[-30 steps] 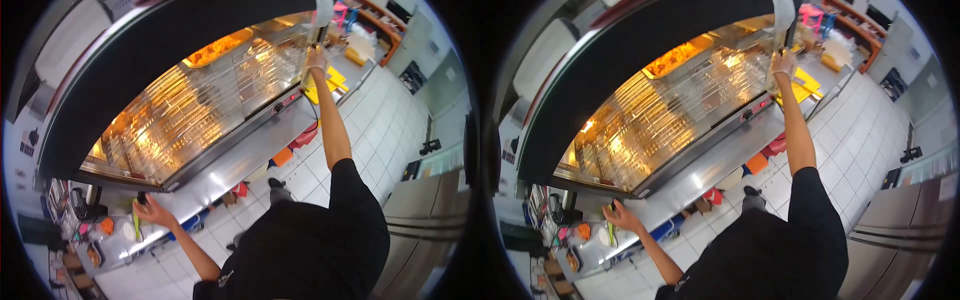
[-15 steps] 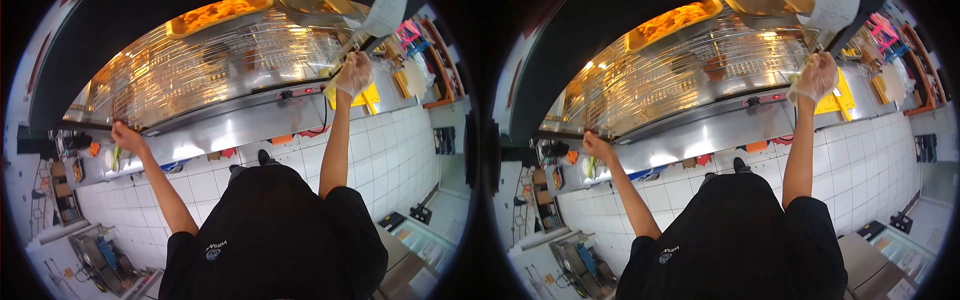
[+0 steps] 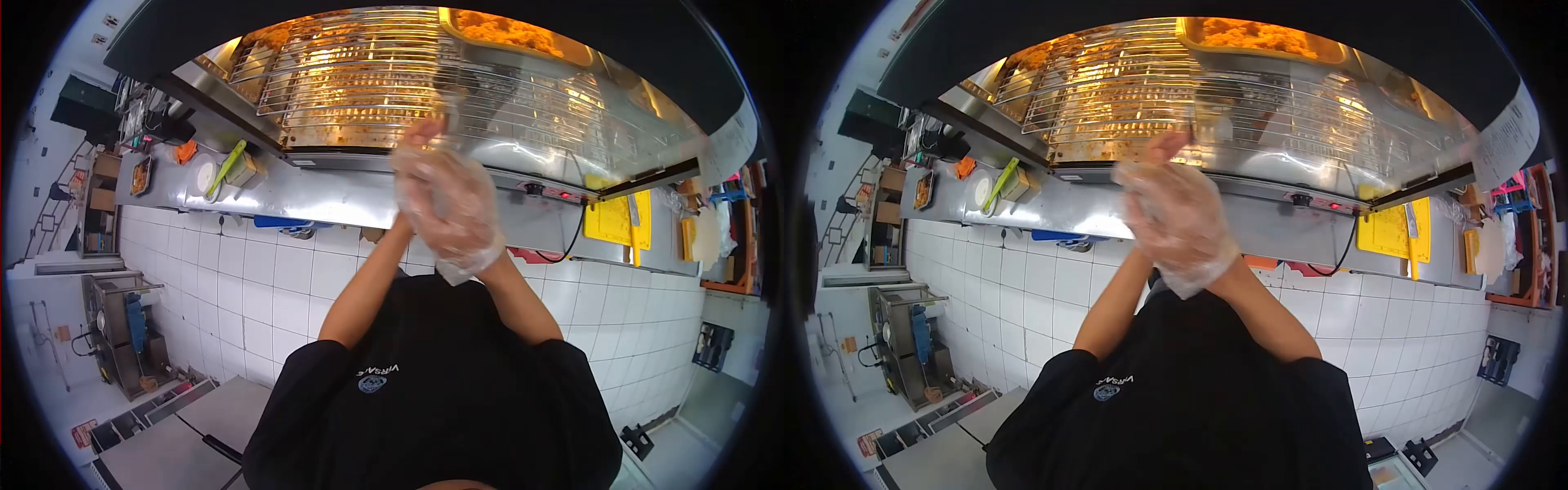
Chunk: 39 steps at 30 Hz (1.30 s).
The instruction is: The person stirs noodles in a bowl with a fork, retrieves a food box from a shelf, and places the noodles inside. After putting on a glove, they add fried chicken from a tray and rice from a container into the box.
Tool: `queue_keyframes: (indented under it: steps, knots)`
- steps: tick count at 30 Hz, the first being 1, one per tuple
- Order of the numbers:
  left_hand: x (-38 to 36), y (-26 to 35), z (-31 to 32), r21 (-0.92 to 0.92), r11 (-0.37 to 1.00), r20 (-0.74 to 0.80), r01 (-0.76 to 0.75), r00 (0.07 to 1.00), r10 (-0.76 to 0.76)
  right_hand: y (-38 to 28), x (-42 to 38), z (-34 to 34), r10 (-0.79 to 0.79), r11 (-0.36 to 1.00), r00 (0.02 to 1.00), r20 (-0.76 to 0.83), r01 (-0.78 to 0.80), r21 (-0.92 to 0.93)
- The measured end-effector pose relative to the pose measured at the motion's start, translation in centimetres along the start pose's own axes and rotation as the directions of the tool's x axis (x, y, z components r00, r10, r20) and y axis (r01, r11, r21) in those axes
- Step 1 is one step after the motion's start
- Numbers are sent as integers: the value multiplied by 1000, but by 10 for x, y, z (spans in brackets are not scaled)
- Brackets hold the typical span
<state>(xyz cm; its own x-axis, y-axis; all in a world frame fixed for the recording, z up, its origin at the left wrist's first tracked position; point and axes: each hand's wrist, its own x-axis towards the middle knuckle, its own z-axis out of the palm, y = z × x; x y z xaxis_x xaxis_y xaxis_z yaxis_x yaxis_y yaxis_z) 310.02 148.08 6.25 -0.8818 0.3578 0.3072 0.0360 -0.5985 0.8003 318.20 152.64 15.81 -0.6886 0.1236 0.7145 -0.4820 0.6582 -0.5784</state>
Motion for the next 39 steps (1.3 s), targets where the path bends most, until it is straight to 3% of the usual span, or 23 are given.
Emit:
queue_keyframes:
  steps: [1, 2, 4, 6, 7, 8, 9, 10, 11, 17, 20, 24, 27, 31, 33, 35, 36, 37, 38, 39]
  knots:
    - [-3, 6, 9, -5, 1000, 2, 1, 1000, -1, -5, 17, 14, -47, 996, 998, 44, 51, -80]
    - [-5, 12, 13, 199, 980, 49, -22, 999, 12, -9, 34, 30, -87, 982, 992, 89, 100, -161]
    - [-9, 0, 7, 373, 927, 119, -48, 993, 3, -15, 64, 61, 69, 929, 987, 145, -10, -371]
    - [-11, -24, -17, 241, 950, 177, -200, 971, 160, 7, 96, 93, -17, 814, 1000, 14, 22, -581]
    - [-10, -24, -27, 187, 951, 194, -247, 958, 211, 7, 115, 95, 56, 621, 997, 61, 13, -784]
    - [-5, -10, -42, 300, 933, 361, -199, 929, 82, 7, 135, 97, 142, 383, 986, 84, 23, -923]
    - [-2, 2, -57, 416, 892, 502, -176, 863, -64, 19, 144, 98, 263, 360, 964, 47, -53, -931]
    - [-5, 9, -72, 380, 924, 464, -36, 872, -157, 32, 153, 99, 379, 322, 925, 9, -123, -939]
    - [-10, 19, -89, 370, 929, 482, -31, 861, -164, 40, 157, 95, 426, 251, 904, -30, -150, -956]
    - [-20, 43, -204, 421, 890, 350, 175, 874, -337, 61, 183, 88, 475, 53, 868, -148, -196, -979]
    - [-18, 51, -233, 403, 872, 350, 279, 833, -428, 66, 194, 103, 486, 70, 868, -99, -152, -986]
    - [-9, 60, -249, 405, 883, 383, 238, 833, -400, 54, 189, 119, 424, 85, 905, -32, -74, -994]
    - [-5, 64, -273, 408, 876, 313, 256, 862, -398, 27, 166, 132, 323, 93, 946, 1, -31, -995]
    - [20, 75, -288, 438, 854, 226, 282, 884, -408, -4, 146, 148, 122, 165, 981, -152, -171, -971]
    - [35, 86, -286, 382, 865, 220, 327, 876, -428, -25, 130, 159, -108, 300, 925, -364, -318, -899]
    - [49, 90, -279, 342, 884, 217, 320, 888, -405, -4, 114, 150, -87, 454, 860, -503, -415, -788]
    - [51, 93, -276, 343, 880, 215, 329, 885, -414, 35, 91, 141, -69, 386, 889, -454, -395, -833]
    - [54, 93, -274, 344, 877, 216, 335, 881, -422, 48, 91, 141, 119, 559, 787, -606, -557, -614]
    - [54, 91, -274, 353, 881, 237, 315, 881, -410, 61, 91, 142, 299, 649, 630, -717, -685, -332]
    - [53, 92, -271, 362, 877, 249, 316, 874, -418, 46, 114, 152, 569, 714, 439, -696, -683, 153]
